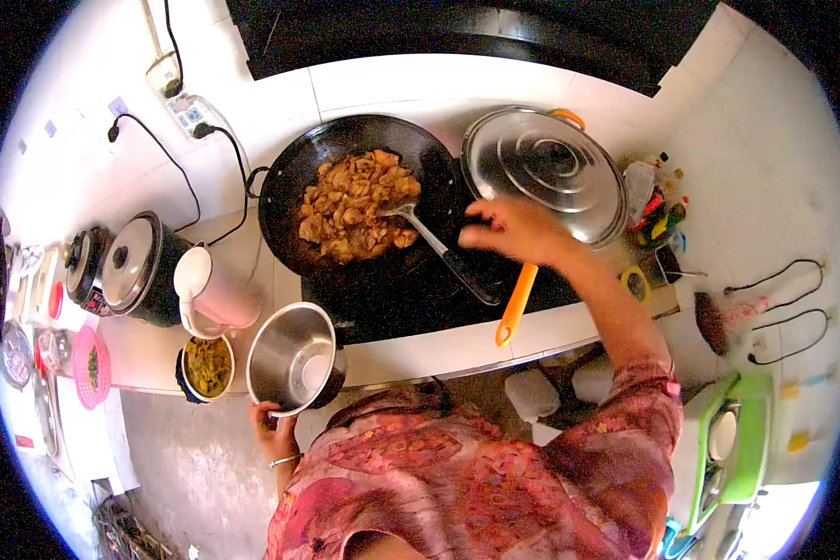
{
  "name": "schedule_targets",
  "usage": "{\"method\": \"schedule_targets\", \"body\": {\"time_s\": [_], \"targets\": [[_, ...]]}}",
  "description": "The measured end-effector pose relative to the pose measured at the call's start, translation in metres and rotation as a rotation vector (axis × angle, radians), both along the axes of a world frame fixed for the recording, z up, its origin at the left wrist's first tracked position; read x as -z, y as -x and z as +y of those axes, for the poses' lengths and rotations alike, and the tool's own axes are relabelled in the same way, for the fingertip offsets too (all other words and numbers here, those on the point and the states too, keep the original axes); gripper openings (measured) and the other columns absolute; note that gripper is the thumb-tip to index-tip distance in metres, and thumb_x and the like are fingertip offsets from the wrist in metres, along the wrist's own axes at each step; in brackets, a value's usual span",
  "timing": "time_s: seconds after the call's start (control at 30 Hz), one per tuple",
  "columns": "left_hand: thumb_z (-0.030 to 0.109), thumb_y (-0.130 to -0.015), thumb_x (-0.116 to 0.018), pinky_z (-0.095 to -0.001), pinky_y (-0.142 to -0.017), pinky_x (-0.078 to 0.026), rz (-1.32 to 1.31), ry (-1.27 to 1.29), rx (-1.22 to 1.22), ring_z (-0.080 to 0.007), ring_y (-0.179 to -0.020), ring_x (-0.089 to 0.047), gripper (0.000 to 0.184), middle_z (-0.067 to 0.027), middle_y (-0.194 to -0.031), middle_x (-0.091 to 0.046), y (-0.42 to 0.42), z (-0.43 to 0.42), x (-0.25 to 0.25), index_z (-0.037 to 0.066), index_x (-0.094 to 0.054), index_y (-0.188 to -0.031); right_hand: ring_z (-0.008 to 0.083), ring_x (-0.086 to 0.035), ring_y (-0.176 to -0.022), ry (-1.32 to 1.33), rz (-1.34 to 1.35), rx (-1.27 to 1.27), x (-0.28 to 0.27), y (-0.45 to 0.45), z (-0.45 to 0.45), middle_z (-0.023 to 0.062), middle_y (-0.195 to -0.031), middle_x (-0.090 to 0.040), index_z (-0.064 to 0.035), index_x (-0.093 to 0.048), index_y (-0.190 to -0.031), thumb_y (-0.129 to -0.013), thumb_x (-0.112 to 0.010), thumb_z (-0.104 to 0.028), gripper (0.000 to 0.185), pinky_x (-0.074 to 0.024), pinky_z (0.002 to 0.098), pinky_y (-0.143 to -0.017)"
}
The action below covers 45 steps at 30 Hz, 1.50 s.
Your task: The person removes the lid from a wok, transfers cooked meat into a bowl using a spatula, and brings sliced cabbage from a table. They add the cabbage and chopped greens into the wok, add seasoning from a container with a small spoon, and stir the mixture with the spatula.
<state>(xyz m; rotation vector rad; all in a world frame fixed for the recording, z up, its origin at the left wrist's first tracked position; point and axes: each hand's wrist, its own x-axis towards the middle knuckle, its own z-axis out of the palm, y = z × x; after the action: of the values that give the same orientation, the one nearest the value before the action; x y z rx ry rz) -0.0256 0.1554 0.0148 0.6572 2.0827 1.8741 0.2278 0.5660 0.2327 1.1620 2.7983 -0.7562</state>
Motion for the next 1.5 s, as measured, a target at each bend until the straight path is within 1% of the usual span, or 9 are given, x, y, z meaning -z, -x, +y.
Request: {"method": "schedule_targets", "body": {"time_s": [0.1, 0.27, 0.4, 0.6, 0.83, 1.1, 1.23, 1.33, 1.5], "targets": [[-0.001, -0.061, -0.079, -0.0298, -0.090, -0.042, 0.012, -0.017, 0.019, -0.0198, -0.108, -0.050, 0.038, -0.0076, -0.125, -0.045, 0.004, 0.004, -0.007, 0.007, -0.054, -0.090, 0.0386, -0.057, -0.102, -0.006, -0.083, -0.225, 0.012, 0.004, -0.053, 0.0174, -0.127, -0.048, -0.0131, -0.039, -0.135, -0.077, -0.070, -0.037, 0.070, -0.0470, 0.0443, -0.088], [-0.002, -0.060, -0.077, -0.0305, -0.092, -0.041, 0.006, 0.026, 0.082, -0.0205, -0.110, -0.050, 0.039, -0.0100, -0.129, -0.041, 0.012, 0.001, -0.008, 0.007, -0.054, -0.091, 0.0348, -0.062, -0.073, -0.490, -0.163, -0.124, 0.044, 0.012, -0.064, 0.0181, -0.101, -0.047, -0.0123, -0.043, -0.129, -0.071, -0.059, 0.000, 0.061, -0.0518, 0.0465, -0.061], [0.001, -0.059, -0.079, -0.0324, -0.096, -0.039, 0.055, 0.045, 0.094, -0.0234, -0.115, -0.047, 0.038, -0.0123, -0.129, -0.043, 0.017, 0.003, -0.014, 0.006, -0.055, -0.088, 0.0349, -0.062, -0.079, -0.487, -0.001, -0.146, 0.011, 0.007, -0.048, 0.0178, -0.087, -0.058, -0.0051, -0.056, -0.116, -0.083, -0.059, -0.014, 0.035, -0.0506, 0.0471, -0.072], [0.003, -0.058, -0.080, -0.0346, -0.098, -0.036, 0.109, 0.046, 0.083, -0.0279, -0.122, -0.044, 0.036, -0.0157, -0.130, -0.045, 0.022, 0.002, -0.017, 0.008, -0.056, -0.085, 0.0088, -0.052, -0.047, 0.130, 0.133, 0.227, -0.021, -0.005, -0.004, 0.0056, -0.070, -0.060, -0.0017, -0.048, -0.128, -0.092, -0.051, -0.014, 0.039, -0.0429, 0.0228, -0.042], [0.006, -0.056, -0.081, -0.0367, -0.101, -0.034, 0.168, 0.046, 0.042, -0.0300, -0.123, -0.043, 0.038, -0.0165, -0.129, -0.046, 0.028, 0.000, -0.018, 0.008, -0.055, -0.084, 0.0115, -0.054, -0.045, 0.324, 0.130, 0.380, -0.050, 0.011, 0.017, 0.0073, -0.060, -0.059, 0.0021, -0.059, -0.108, -0.092, -0.048, -0.016, 0.026, -0.0445, 0.0265, -0.040], [0.007, -0.057, -0.082, -0.0346, -0.099, -0.037, 0.079, 0.036, -0.035, -0.0273, -0.124, -0.044, 0.040, -0.0153, -0.133, -0.041, 0.019, -0.019, -0.005, 0.008, -0.053, -0.084, 0.0058, -0.044, -0.047, 0.782, 0.415, 0.385, 0.063, 0.093, 0.047, 0.0063, -0.071, -0.060, -0.0003, -0.047, -0.130, -0.092, -0.055, -0.019, 0.043, -0.0332, 0.0194, -0.037], [0.004, -0.059, -0.081, -0.0335, -0.097, -0.040, 0.138, 0.073, -0.017, -0.0260, -0.121, -0.046, 0.039, -0.0143, -0.133, -0.040, 0.020, -0.028, -0.010, 0.008, -0.054, -0.087, 0.0070, -0.045, -0.050, 0.602, 0.423, 0.222, 0.067, 0.112, 0.022, 0.0051, -0.071, -0.059, -0.0078, -0.044, -0.137, -0.090, -0.058, -0.017, 0.050, -0.0352, 0.0234, -0.039], [0.004, -0.059, -0.081, -0.0334, -0.096, -0.040, 0.147, 0.056, -0.027, -0.0259, -0.119, -0.047, 0.039, -0.0140, -0.131, -0.043, 0.020, -0.026, -0.009, 0.008, -0.054, -0.088, 0.0323, -0.064, -0.078, -0.132, 0.281, -0.166, 0.053, 0.105, 0.006, 0.0153, -0.086, -0.065, -0.0082, -0.046, -0.133, -0.082, -0.062, -0.012, 0.053, -0.0495, 0.0410, -0.069], [0.003, -0.060, -0.080, -0.0326, -0.096, -0.040, 0.102, 0.018, 0.015, -0.0258, -0.118, -0.048, 0.038, -0.0141, -0.132, -0.042, 0.026, -0.020, -0.014, 0.007, -0.053, -0.088, 0.0321, -0.059, -0.070, -0.554, -0.098, -0.373, -0.005, 0.082, -0.043, 0.0114, -0.089, -0.060, -0.0148, -0.048, -0.131, -0.085, -0.059, -0.015, 0.047, -0.0482, 0.0422, -0.065]]}}
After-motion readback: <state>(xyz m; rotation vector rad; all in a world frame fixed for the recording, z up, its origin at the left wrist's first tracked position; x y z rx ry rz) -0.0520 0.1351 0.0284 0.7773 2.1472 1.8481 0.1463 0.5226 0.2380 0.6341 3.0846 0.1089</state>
